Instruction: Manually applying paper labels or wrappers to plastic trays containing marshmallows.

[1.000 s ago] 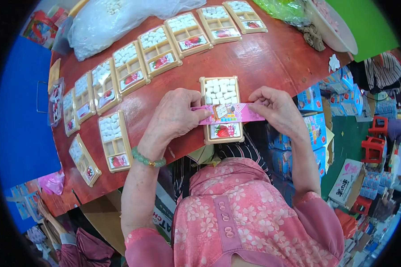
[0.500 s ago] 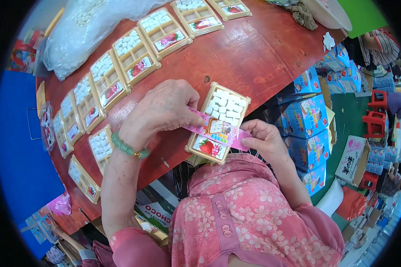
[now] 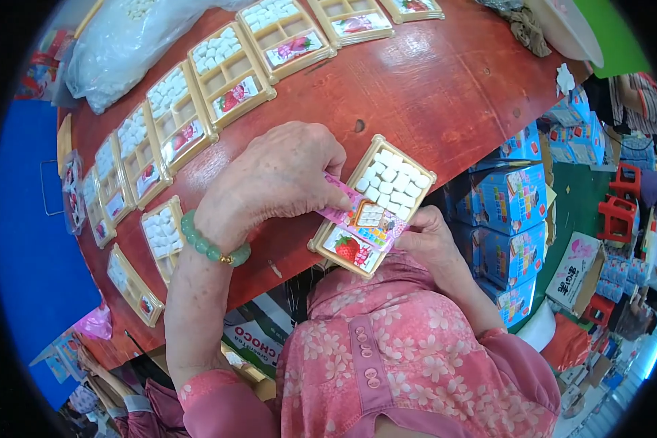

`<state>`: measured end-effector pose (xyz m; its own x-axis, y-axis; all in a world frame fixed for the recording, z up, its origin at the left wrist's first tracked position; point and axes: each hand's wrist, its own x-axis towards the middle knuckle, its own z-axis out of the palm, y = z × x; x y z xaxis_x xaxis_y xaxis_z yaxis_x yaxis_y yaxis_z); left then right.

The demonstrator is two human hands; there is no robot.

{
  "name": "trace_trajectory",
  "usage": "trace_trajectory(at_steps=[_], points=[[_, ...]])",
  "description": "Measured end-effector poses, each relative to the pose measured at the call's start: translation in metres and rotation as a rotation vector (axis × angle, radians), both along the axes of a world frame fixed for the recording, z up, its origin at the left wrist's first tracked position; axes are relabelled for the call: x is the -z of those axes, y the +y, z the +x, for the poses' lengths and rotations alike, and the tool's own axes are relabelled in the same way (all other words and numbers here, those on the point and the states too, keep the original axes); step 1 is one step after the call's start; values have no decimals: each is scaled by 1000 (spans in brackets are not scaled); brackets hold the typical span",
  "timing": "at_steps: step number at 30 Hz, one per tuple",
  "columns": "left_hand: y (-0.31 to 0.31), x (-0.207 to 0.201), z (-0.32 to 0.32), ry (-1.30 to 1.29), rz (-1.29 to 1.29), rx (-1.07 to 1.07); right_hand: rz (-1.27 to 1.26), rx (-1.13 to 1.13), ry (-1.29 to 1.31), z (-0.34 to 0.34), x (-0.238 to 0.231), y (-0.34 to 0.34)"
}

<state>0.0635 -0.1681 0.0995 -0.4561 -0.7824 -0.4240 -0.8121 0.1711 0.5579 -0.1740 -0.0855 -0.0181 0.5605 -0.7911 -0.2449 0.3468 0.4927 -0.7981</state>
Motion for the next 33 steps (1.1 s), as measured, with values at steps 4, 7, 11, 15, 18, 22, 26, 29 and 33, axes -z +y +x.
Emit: trace_trajectory(at_steps=[4,7,11,15,18,22,26,29,33], points=[[-3,1,-3,72,-48,36,126,-26,144,3,-21,-4],[-1,-1,-3,52,21,26,77,-67,128,5,-4,-2],[-2,4,-4,0,41,60,-77,-57,183,4,2,-6],[1,5,0,19,166,-60,-140,-59,121,9,12,-2],[-4,-4,-23,30,275,-120,-95,-40,92,9,9,-2],[1,8,-7,137,324,-183,-79,37,2,6,2,11],[-1,5,-15,94,332,-194,-144,89,-56,7,2,18],[-1,10,-13,105,360,-254,-99,108,-147,10,2,17],[12,-1,-7,132,357,-308,-160,34,-189,15,-5,16]])
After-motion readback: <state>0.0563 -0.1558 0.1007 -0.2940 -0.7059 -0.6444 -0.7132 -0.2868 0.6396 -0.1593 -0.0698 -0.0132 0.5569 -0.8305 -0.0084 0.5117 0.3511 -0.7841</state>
